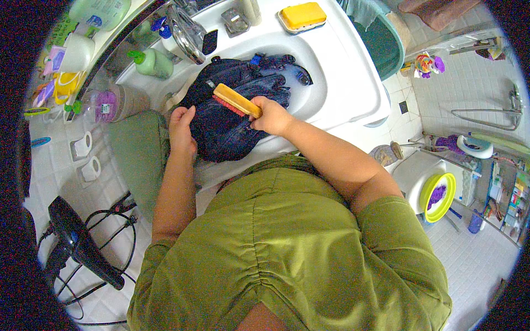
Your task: The person scrubs a dark blue backpack in a bathroom sink using a brush and running water. They rinse the bag, wring it out, and place it in the sink.
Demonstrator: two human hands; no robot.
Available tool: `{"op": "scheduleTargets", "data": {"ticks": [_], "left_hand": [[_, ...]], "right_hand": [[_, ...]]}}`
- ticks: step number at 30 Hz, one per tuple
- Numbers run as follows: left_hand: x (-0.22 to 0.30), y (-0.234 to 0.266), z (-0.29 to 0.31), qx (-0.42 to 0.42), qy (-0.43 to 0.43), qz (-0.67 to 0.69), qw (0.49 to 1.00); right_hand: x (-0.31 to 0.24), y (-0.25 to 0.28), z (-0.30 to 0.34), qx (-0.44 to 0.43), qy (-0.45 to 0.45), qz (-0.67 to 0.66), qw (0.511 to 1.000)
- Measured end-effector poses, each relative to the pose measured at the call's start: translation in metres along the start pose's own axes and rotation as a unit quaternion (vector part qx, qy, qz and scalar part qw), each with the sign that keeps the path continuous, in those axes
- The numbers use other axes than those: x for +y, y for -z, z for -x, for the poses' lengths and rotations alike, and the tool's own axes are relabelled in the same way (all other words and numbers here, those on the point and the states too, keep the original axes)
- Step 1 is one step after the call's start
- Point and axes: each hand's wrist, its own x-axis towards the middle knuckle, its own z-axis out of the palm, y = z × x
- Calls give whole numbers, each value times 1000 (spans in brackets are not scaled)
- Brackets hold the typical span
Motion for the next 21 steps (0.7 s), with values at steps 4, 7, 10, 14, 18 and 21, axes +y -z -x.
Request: {"op": "scheduleTargets", "data": {"ticks": [4, 7, 10, 14, 18, 21], "left_hand": [[-1, 0, 1, 5, 0, 5, 1000], [5, -4, 5, 8, -8, -5, 1000], [9, -6, 8, 8, -7, -14, 1000], [14, -6, 13, 6, -25, -42, 999], [25, -7, 30, 40, -231, -210, 949], [54, -13, 63, -64, -395, -389, 830]], "right_hand": [[-16, -3, 8, 21, 77, 111, 991], [-20, -6, 3, 9, 128, 148, 981], [-21, -5, 3, 16, 177, 235, 955], [-26, -2, 6, 17, 205, 242, 948], [-29, 8, 7, 29, 181, 222, 957], [-35, 19, 7, 48, 162, 204, 964]]}}
